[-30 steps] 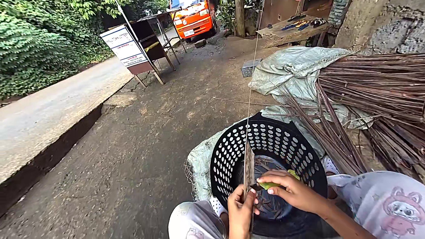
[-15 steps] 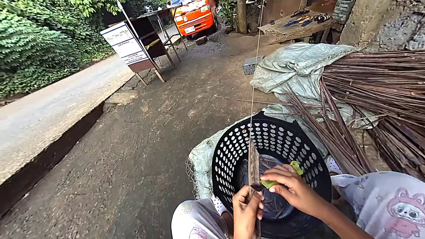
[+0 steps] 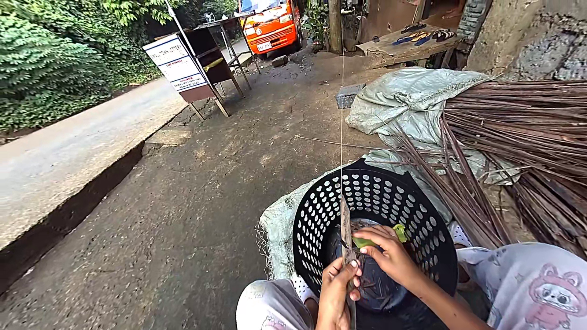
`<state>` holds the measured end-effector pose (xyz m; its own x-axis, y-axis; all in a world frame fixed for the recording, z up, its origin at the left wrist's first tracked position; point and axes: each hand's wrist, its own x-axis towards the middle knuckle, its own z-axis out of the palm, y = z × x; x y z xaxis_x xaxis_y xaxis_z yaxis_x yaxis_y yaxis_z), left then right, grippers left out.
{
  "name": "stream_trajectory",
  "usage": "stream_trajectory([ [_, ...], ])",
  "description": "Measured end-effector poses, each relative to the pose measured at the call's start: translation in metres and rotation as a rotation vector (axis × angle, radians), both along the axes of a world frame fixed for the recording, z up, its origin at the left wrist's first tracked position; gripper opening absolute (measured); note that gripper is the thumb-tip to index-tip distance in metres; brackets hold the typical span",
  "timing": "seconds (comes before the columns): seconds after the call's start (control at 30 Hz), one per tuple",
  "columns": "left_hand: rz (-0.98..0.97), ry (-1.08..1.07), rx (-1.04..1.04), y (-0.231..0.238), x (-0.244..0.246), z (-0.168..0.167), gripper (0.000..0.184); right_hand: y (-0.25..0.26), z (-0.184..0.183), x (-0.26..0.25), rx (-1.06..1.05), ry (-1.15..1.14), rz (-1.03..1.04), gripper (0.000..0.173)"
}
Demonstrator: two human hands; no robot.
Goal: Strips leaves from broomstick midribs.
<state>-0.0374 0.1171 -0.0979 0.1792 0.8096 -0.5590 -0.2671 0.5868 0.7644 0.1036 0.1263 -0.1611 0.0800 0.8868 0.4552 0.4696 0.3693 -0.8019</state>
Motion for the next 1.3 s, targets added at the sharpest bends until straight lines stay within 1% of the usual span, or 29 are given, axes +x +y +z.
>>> stream_trajectory([
  [0.07, -0.020, 0.005, -0.055, 0.001, -0.001, -0.001, 0.025, 0.002, -0.005, -0.005, -0.064, 0.080, -0.055, 0.025],
  [0.1, -0.062, 0.008, -0.074, -0.002, -0.002, -0.002, 0.025, 0.005, -0.008, -0.004, -0.103, 0.136, -0.092, 0.026],
  [0.17, -0.119, 0.029, -0.084, -0.008, -0.002, -0.005, 0.024, 0.015, -0.012, 0.007, -0.153, 0.179, -0.151, 0.030],
  [0.3, -0.151, 0.078, -0.089, -0.004, -0.004, -0.007, 0.027, 0.020, -0.005, 0.022, -0.288, 0.196, -0.159, 0.030],
  [0.37, -0.153, 0.089, -0.116, 0.000, -0.001, -0.006, 0.032, 0.022, 0.000, 0.026, -0.380, 0.269, -0.173, 0.030],
  [0.43, -0.154, 0.111, -0.125, 0.003, 0.001, -0.006, 0.032, 0.024, 0.004, 0.028, -0.463, 0.345, -0.186, 0.030],
  [0.5, -0.170, 0.123, -0.137, 0.003, 0.002, -0.007, 0.032, 0.024, 0.004, 0.028, -0.502, 0.369, -0.209, 0.031],
  [0.57, -0.193, 0.122, -0.169, 0.003, 0.002, -0.008, 0.034, 0.026, -0.002, 0.030, -0.507, 0.368, -0.275, 0.032],
  [0.63, -0.218, 0.097, -0.209, 0.001, -0.002, -0.011, 0.036, 0.030, -0.007, 0.040, -0.519, 0.380, -0.346, 0.034],
  [0.67, -0.223, 0.082, -0.229, 0.001, -0.004, -0.011, 0.037, 0.032, -0.006, 0.046, -0.544, 0.383, -0.346, 0.034],
  [0.73, -0.235, 0.045, -0.268, 0.003, -0.009, -0.013, 0.039, 0.030, 0.002, 0.049, -0.608, 0.399, -0.287, 0.034],
  [0.8, -0.209, 0.001, -0.320, 0.006, -0.011, -0.015, 0.039, 0.025, 0.011, 0.047, -0.621, 0.426, -0.160, 0.033],
  [0.87, -0.167, -0.060, -0.365, 0.008, -0.011, -0.015, 0.040, 0.016, 0.014, 0.047, -0.605, 0.399, 0.084, 0.032],
  [0.93, -0.149, -0.137, -0.390, 0.009, -0.014, -0.016, 0.041, 0.012, 0.016, 0.050, -0.650, 0.318, 0.378, 0.031],
  [0.97, -0.153, -0.161, -0.387, 0.008, -0.016, -0.016, 0.041, 0.011, 0.016, 0.048, -0.673, 0.269, 0.468, 0.030],
  [1.0, -0.156, -0.156, -0.372, 0.008, -0.017, -0.017, 0.041, 0.011, 0.017, 0.045, -0.685, 0.223, 0.495, 0.030],
  [1.03, -0.157, -0.110, -0.335, 0.008, -0.016, -0.017, 0.041, 0.011, 0.018, 0.042, -0.684, 0.171, 0.467, 0.030],
  [1.07, -0.155, -0.021, -0.281, 0.008, -0.014, -0.015, 0.040, 0.013, 0.019, 0.039, -0.673, 0.114, 0.404, 0.029],
  [1.13, -0.149, 0.137, -0.202, 0.011, -0.008, -0.014, 0.038, 0.017, 0.014, 0.035, -0.630, 0.068, 0.217, 0.029],
  [1.2, -0.153, 0.180, -0.208, 0.011, -0.007, -0.014, 0.038, 0.023, 0.001, 0.038, -0.543, 0.117, -0.084, 0.031],
  [1.23, -0.160, 0.185, -0.216, 0.008, -0.008, -0.015, 0.038, 0.027, -0.003, 0.045, -0.512, 0.174, -0.201, 0.032],
  [1.27, -0.162, 0.185, -0.218, 0.006, -0.009, -0.016, 0.038, 0.032, -0.003, 0.052, -0.513, 0.233, -0.250, 0.033],
  [1.3, -0.165, 0.192, -0.216, 0.004, -0.011, -0.016, 0.038, 0.033, 0.002, 0.056, -0.550, 0.294, -0.233, 0.034],
])
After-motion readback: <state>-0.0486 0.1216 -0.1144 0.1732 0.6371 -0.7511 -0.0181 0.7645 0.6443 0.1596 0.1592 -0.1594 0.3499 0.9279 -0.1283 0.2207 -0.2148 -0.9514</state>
